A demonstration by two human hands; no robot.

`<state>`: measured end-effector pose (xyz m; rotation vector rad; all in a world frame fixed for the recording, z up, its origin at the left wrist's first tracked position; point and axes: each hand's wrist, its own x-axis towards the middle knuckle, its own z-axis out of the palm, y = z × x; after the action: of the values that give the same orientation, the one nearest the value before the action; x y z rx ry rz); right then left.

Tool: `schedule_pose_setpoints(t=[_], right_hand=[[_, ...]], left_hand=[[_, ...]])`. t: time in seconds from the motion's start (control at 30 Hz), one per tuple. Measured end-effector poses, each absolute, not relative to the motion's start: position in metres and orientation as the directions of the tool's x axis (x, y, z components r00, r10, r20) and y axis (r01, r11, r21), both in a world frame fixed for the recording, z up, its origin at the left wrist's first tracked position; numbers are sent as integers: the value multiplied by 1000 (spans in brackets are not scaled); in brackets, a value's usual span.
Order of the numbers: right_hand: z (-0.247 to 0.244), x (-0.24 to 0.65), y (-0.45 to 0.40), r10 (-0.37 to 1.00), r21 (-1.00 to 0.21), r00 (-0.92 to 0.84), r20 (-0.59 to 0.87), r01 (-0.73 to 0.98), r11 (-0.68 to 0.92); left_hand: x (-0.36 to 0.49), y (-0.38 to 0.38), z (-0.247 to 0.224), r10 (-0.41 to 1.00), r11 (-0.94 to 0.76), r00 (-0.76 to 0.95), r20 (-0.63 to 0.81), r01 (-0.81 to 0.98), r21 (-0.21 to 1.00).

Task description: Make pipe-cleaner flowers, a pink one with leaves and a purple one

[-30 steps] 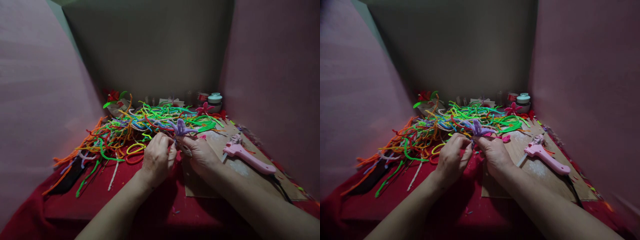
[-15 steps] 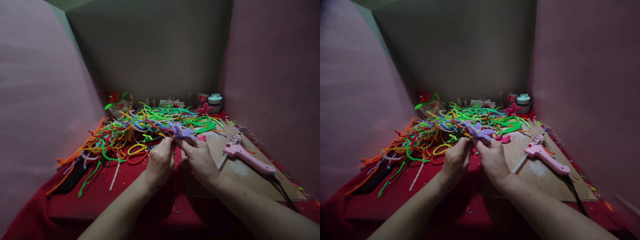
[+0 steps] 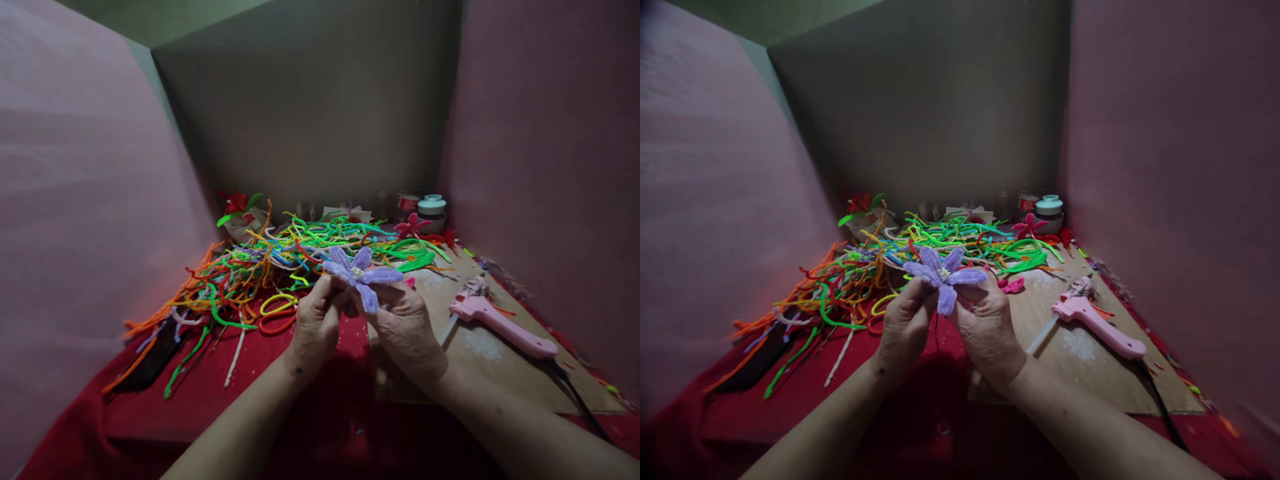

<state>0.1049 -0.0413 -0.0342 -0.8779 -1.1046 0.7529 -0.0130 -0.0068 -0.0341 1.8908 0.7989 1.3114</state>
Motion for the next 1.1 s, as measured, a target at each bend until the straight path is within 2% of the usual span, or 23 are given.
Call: schedule_pose_setpoints(t=[0.13, 0.23, 0.3, 0.43, 0.5, 0.53, 0.6, 0.67, 0.73, 0.8, 0.93, 1.1], right_hand=[[-38, 109, -36, 880, -900, 276, 387, -93, 425], [-36, 110, -35, 926, -899, 160, 342, -230, 372], [-32, 108, -37, 941, -896, 105, 321, -287, 338], [-26, 108, -40, 953, -916, 109, 281, -267, 300], [-27, 110, -39, 960, -924, 86, 265, -260, 279], [-28, 111, -38, 963, -928, 78, 256, -261, 268], [-30, 112, -37, 969, -926, 98, 228, -287, 247], [-29, 112, -36, 969, -917, 134, 205, -319, 238], [-28, 112, -36, 966, -909, 154, 209, -332, 250], [-26, 111, -37, 964, -906, 138, 226, -333, 260], [-27, 113, -36, 967, -912, 74, 243, -321, 254], [-29, 114, -34, 973, -921, 80, 215, -316, 230]], left_hand=[[-22, -1, -26, 802, -555, 327, 499, 102, 825], [-30, 2, -7, 781, -599, 275, 561, 77, 797], [-32, 2, 8, 734, -666, 311, 604, 157, 729], [-28, 3, 32, 615, -789, 434, 659, 334, 516], [-26, 4, 34, 594, -802, 431, 679, 381, 460], [-26, 4, 33, 607, -790, 393, 691, 393, 471], [-26, 3, 28, 684, -721, 265, 680, 392, 572], [-27, 0, 20, 800, -598, 205, 564, 339, 726], [-27, -3, 14, 882, -434, 309, 355, 242, 868], [-26, -4, 9, 868, -252, 471, 155, 149, 956], [-24, 1, 4, 765, 22, 643, -22, 7, 1000], [-27, 5, 0, 793, 237, 593, -143, -85, 968]])
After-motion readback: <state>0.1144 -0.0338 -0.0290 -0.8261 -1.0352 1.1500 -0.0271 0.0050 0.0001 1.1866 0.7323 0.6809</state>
